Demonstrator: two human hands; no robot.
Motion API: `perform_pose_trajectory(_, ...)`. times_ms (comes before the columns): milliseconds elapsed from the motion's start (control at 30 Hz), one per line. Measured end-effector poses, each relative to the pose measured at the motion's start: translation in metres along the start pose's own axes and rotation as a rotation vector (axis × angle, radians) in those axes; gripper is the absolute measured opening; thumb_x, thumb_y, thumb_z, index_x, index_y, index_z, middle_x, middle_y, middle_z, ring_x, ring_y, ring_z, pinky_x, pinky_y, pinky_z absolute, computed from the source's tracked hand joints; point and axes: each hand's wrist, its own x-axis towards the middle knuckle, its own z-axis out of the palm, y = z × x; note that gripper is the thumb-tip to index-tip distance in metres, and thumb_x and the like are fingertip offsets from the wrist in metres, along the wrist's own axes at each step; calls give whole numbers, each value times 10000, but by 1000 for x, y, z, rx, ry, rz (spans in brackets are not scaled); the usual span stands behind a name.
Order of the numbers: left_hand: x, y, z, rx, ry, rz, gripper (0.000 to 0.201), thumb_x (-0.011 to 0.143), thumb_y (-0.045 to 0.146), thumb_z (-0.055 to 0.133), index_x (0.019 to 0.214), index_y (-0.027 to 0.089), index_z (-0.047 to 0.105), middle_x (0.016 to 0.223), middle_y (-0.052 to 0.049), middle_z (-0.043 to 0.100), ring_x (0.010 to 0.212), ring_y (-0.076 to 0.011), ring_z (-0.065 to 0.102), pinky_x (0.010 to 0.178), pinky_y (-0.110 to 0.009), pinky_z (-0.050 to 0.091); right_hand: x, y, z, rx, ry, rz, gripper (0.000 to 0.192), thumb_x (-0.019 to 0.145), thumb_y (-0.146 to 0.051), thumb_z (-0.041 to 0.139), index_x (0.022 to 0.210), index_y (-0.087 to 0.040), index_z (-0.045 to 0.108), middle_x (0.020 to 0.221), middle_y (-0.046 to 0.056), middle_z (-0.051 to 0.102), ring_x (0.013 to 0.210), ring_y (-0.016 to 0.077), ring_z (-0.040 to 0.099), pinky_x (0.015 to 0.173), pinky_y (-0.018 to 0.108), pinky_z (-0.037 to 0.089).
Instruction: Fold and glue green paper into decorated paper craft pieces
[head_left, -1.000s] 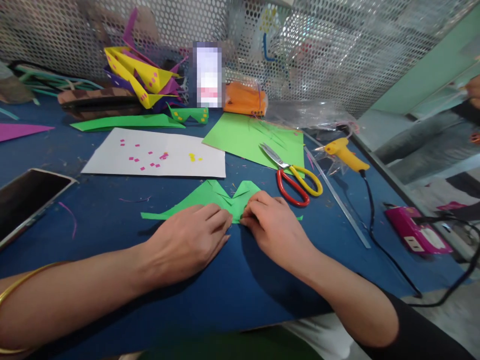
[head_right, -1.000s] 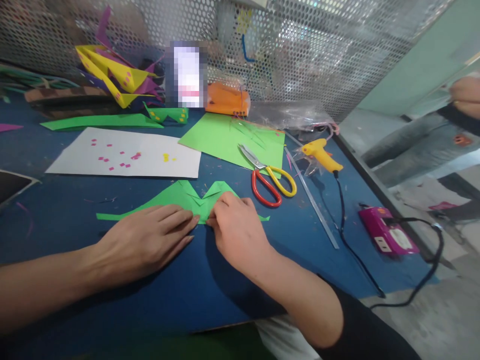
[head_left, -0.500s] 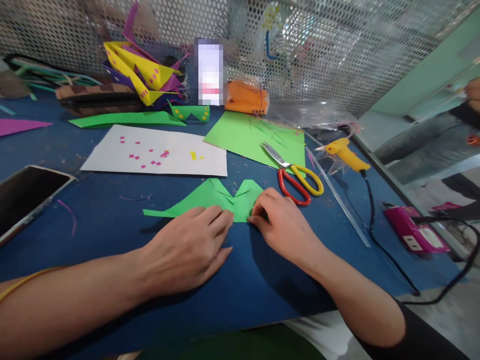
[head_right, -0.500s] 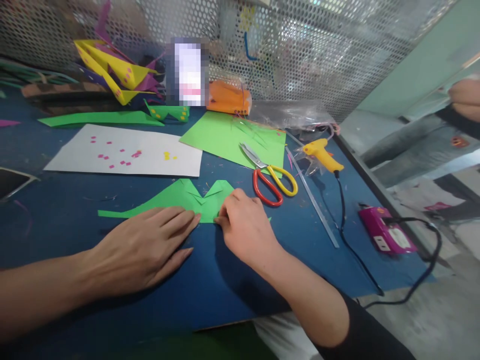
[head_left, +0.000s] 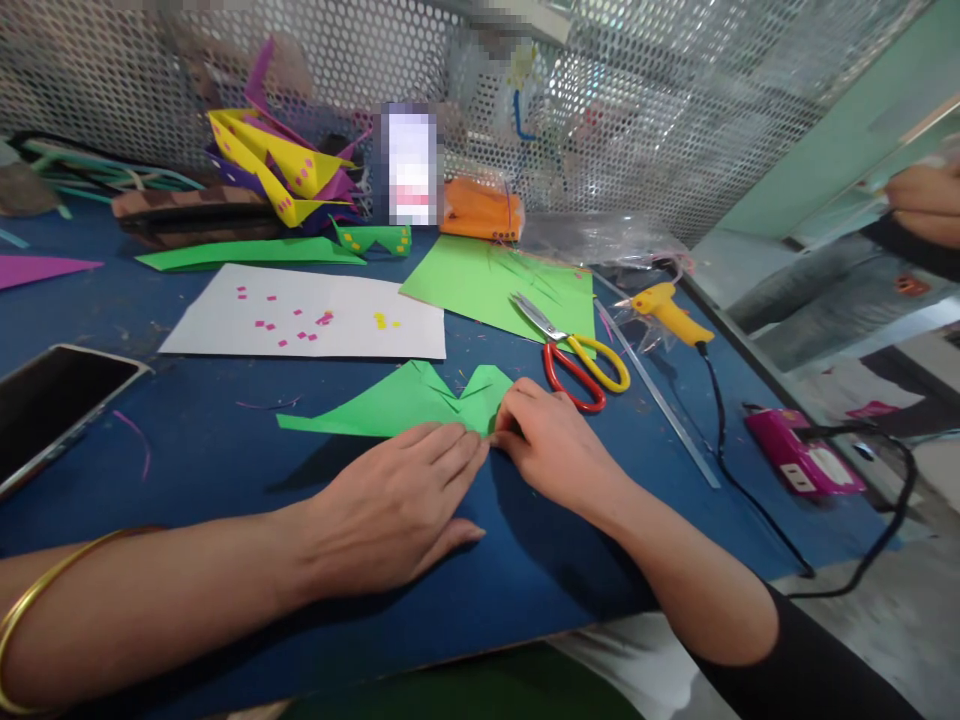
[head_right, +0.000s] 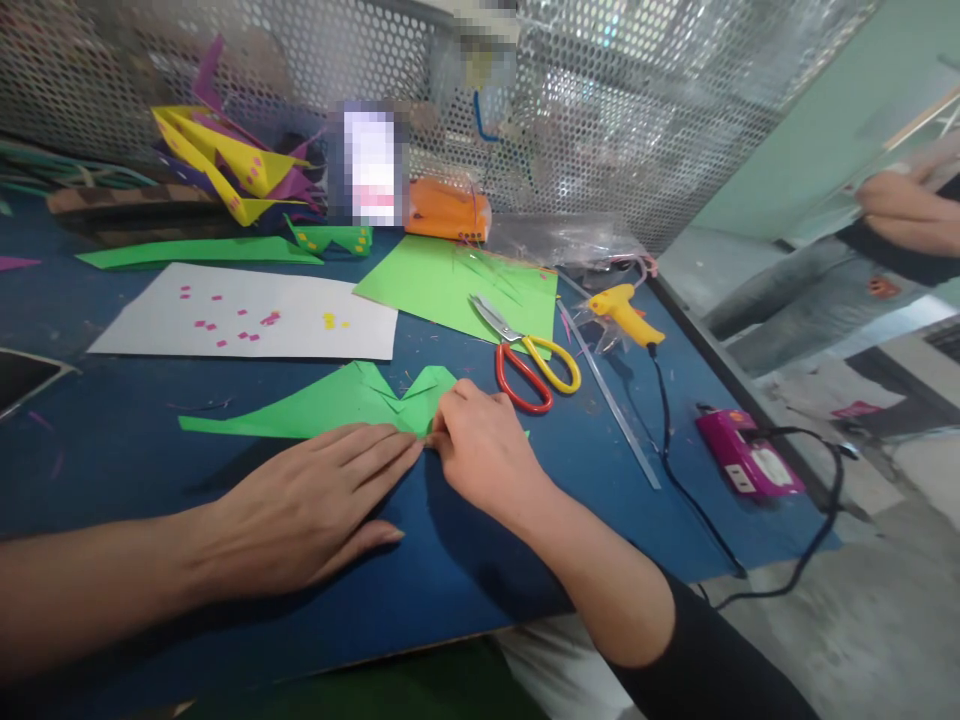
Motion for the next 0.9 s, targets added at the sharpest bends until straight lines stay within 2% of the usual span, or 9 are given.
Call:
perform_pose_trajectory(167,2,-1,1,45,-29,22,610,951,526,536,1177,-26,666,1131,-224,690,1012,-341,611,903,-439,469,-3,-1,0,-8,9,-10,148,874,-130,683,780,-167,574,887,9,581,806,165,555,770,334,341)
perform_pose_trajectory(400,3,-1,-1,-15,-47,-15,506,951,502,542,1119,51,698,1128,-192,694,967,-309,617,812,-405,496,-16,12,-3,66,75,-37,132,880,-83,657,807,-186,617,898,-1,618,864,165,585,869,364,372)
perform_pose_trajectory(633,-2,-4,7,-59,-29,-40,607,978,523,476,1266,8,614,1238,-209,658,1066,-320,590,913,-418,472,-16,14,-8,39,43,63,147,846,-85,654,743,-174,599,873,14,600,790,164,553,787,345,376)
perform_pose_trajectory(900,-5,-3,11,-62,23,-59,655,980,552,458,1330,9,565,1299,-217,639,1124,-331,584,954,-421,459,-15,11,-9,-31,11,35,138,847,-85,617,745,-167,572,870,22,569,792,167,523,758,328,333)
